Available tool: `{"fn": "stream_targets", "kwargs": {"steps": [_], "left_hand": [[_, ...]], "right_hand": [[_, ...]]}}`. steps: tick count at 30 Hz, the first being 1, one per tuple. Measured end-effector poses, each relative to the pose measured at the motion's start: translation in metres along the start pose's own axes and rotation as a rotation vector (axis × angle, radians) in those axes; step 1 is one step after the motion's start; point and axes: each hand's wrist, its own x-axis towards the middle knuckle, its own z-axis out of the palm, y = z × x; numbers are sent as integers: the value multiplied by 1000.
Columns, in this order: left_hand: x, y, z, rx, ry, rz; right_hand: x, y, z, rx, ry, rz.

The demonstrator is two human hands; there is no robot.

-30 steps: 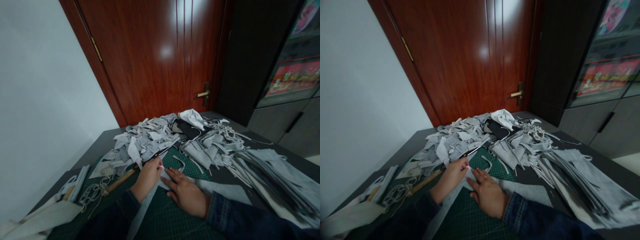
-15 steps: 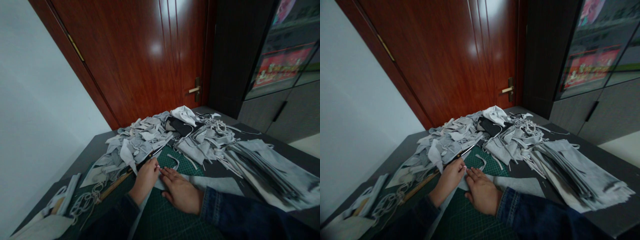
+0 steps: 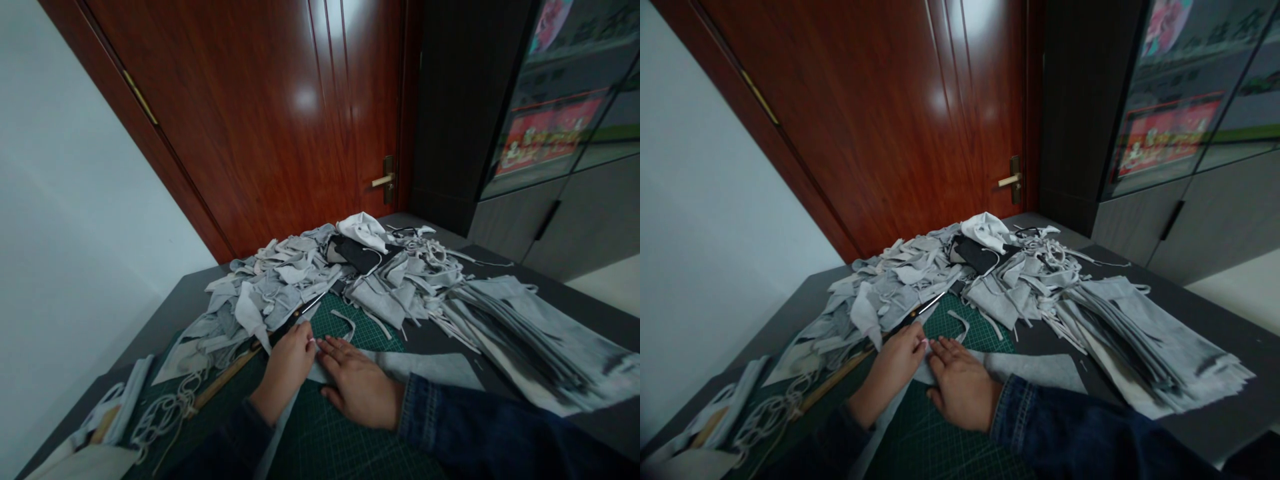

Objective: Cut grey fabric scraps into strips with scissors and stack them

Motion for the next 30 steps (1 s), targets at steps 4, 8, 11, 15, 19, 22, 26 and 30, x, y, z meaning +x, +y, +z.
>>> {"fn": "stream_targets", "kwargs": {"steps": [4,8,11,15,19,22,26,30], "left_hand": [[3,1,0,-6,-5,6],[9,4,2,-11,21,5],[5,3,0,-12,10,4],[-14,-3,-5,-10,-59,-14],[-28,-6,-9,-14,-91,-30],[-28,-3,-10,-19,-72,-40],[-29,-3,-10,-15,-62,-30],[-46,-9,-12,-7,-104,-45]], "right_hand": [[0,-1,1,-8,13,-3],[-1,0,1,-20,21,-5],[-1,0,0,-28,12,-15],[0,-1,-1,-40,14,-12],[-1,-2,-2,-53,28,-26],[-1,-2,-2,-63,29,-33],[-2,-2,-3,-72,30,-27],[-2,-3,-5,-79,24,-31]]}}
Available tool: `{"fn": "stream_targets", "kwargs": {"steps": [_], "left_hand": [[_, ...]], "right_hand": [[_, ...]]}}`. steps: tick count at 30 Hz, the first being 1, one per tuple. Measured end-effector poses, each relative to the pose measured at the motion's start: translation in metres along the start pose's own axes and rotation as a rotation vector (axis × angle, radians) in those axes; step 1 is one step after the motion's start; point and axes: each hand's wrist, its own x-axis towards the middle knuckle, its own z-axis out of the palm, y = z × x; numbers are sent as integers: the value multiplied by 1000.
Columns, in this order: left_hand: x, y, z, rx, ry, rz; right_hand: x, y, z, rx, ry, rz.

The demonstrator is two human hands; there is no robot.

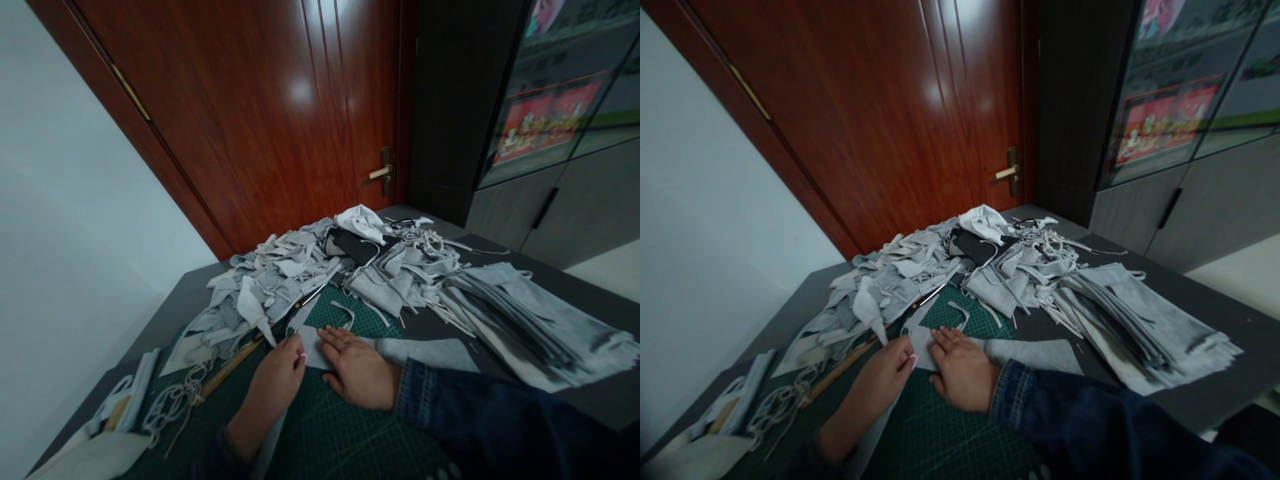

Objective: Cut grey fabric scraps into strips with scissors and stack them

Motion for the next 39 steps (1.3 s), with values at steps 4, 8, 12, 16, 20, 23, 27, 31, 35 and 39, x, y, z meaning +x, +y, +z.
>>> {"fn": "stream_targets", "kwargs": {"steps": [4,8,12,16,20,23,27,31,35,39], "left_hand": [[-12,-8,-11,-64,-33,-11],[-12,-35,-31,-148,-18,-163],[-17,-78,-45,-125,-128,-234],[-25,-106,-47,-5,-77,-286],[-19,-109,-42,74,57,-305],[-6,-101,-34,80,68,-189],[13,-82,-25,109,92,-10],[31,-69,-26,146,21,-5],[46,-69,-34,149,-49,14],[50,-73,-52,97,-153,23]], "right_hand": [[0,0,-1,5,0,4],[0,1,-1,25,-18,15],[-1,1,0,27,-39,31],[-2,0,3,17,-35,49],[-3,1,5,12,-27,43],[-4,1,5,11,-25,48],[-3,0,3,21,-27,52],[-2,2,0,32,-44,53],[-1,5,-1,41,-36,57],[0,10,-1,10,3,95]]}}
